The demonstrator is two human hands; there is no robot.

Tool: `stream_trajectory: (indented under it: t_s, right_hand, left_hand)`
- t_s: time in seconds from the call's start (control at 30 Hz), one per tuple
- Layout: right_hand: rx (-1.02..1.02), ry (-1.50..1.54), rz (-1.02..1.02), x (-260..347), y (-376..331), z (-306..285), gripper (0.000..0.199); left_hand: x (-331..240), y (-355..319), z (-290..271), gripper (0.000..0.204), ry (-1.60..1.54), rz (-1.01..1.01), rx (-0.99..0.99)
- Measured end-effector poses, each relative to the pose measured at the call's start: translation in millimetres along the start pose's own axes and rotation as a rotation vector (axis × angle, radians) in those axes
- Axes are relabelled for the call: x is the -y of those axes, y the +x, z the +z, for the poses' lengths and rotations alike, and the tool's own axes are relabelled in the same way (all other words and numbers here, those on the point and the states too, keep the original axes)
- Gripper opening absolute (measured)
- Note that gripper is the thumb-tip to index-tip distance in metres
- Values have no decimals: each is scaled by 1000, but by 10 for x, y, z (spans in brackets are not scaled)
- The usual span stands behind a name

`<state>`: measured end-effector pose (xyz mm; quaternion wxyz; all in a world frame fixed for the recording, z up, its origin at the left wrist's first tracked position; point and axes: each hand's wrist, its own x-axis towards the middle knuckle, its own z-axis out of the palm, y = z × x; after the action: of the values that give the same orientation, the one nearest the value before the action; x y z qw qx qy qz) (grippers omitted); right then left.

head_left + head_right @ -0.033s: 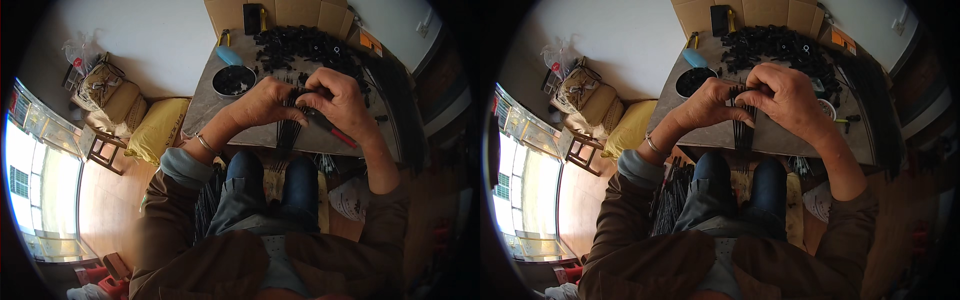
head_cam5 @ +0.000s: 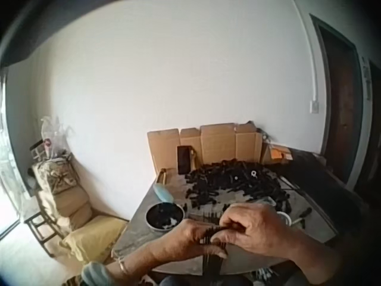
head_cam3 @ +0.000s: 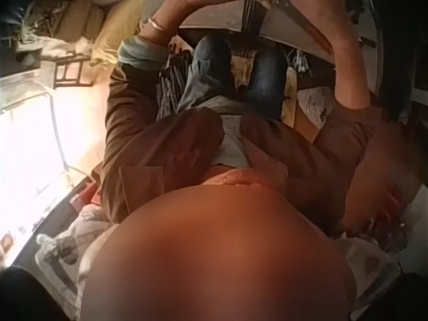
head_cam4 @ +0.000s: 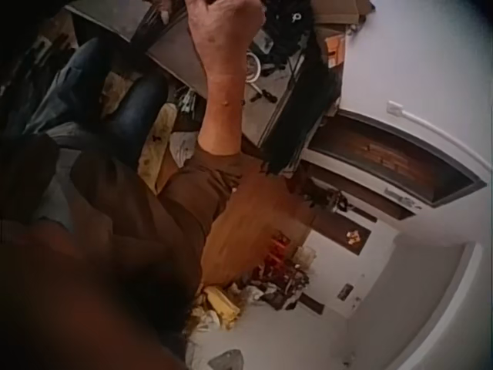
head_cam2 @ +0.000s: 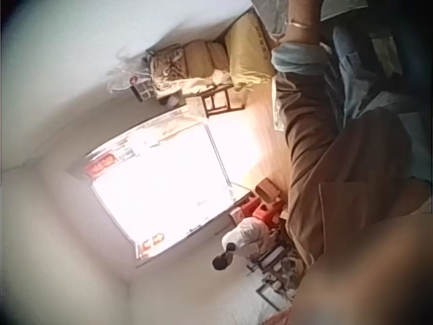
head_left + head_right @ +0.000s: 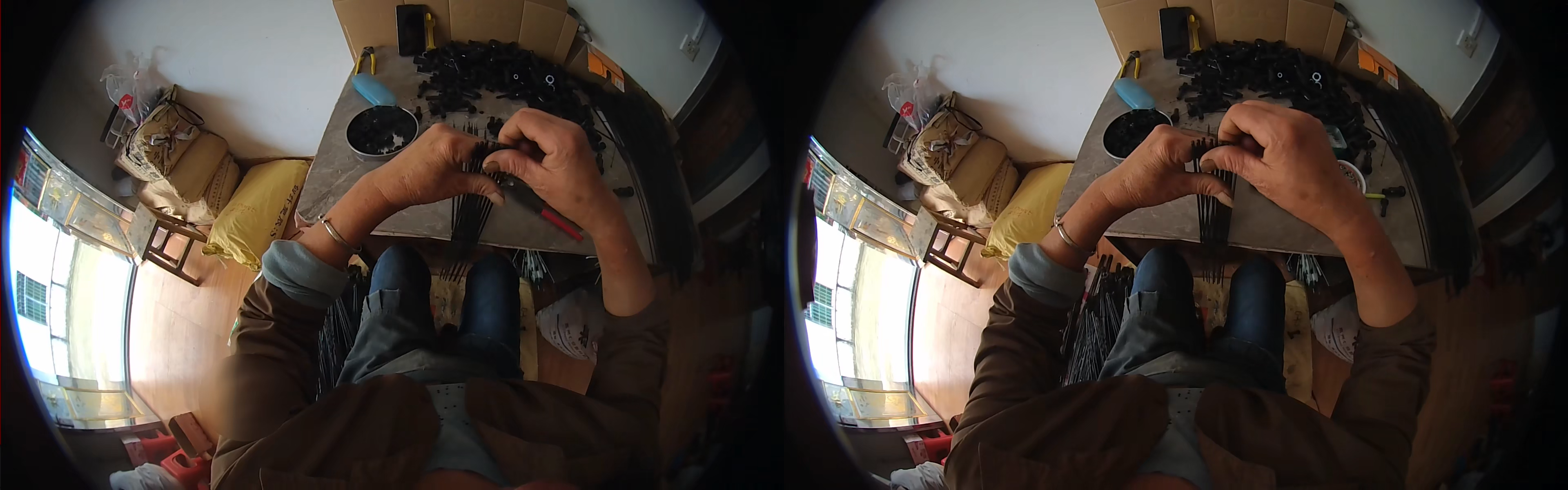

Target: Assembling small plastic components onto thin metal rods for umbrella frames.

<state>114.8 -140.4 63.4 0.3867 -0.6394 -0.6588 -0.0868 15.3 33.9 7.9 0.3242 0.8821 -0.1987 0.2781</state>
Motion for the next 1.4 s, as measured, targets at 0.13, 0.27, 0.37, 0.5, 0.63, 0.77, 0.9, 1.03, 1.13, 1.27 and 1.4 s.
stream_trajectory:
  t_s: [0.13,0.27,0.37,0.5,0.63,0.77,0.9,1.03,1.13,1.27,1.4]
  right_hand:
    - [64,-45,-32,-3,38,-48,25]
    - [47,-51,-72,-17,47,-47,25]
    - [66,-70,-62,-4,66,-48,25]
    - [53,-95,-41,25,72,-29,25]
    - [74,-121,-57,36,91,-61,25]
    - [53,-113,-91,-11,104,-25,26]
    - [15,-71,-96,-2,103,7,27]
    - [-1,-37,-108,-46,98,15,28]
    - [-13,-52,-144,-65,117,32,28]
    - [-104,-100,-238,3,166,121,25]
    - [-138,-300,-332,-75,164,231,23]
  left_hand:
    - [66,-19,27,49,-50,16,-21]
    - [95,-11,0,53,15,-3,16]
    - [86,2,-16,54,0,14,6]
    - [68,6,-4,53,-43,62,-48]
    - [84,4,-17,52,3,47,-7]
    - [103,16,-16,54,-13,52,0]
    - [167,-17,57,57,-26,-24,19]
    - [184,-13,113,57,-142,-23,8]
    - [205,-18,137,53,-149,-26,42]
    - [126,-11,193,39,-213,3,-1]
    - [163,-295,581,38,-267,-239,-28]
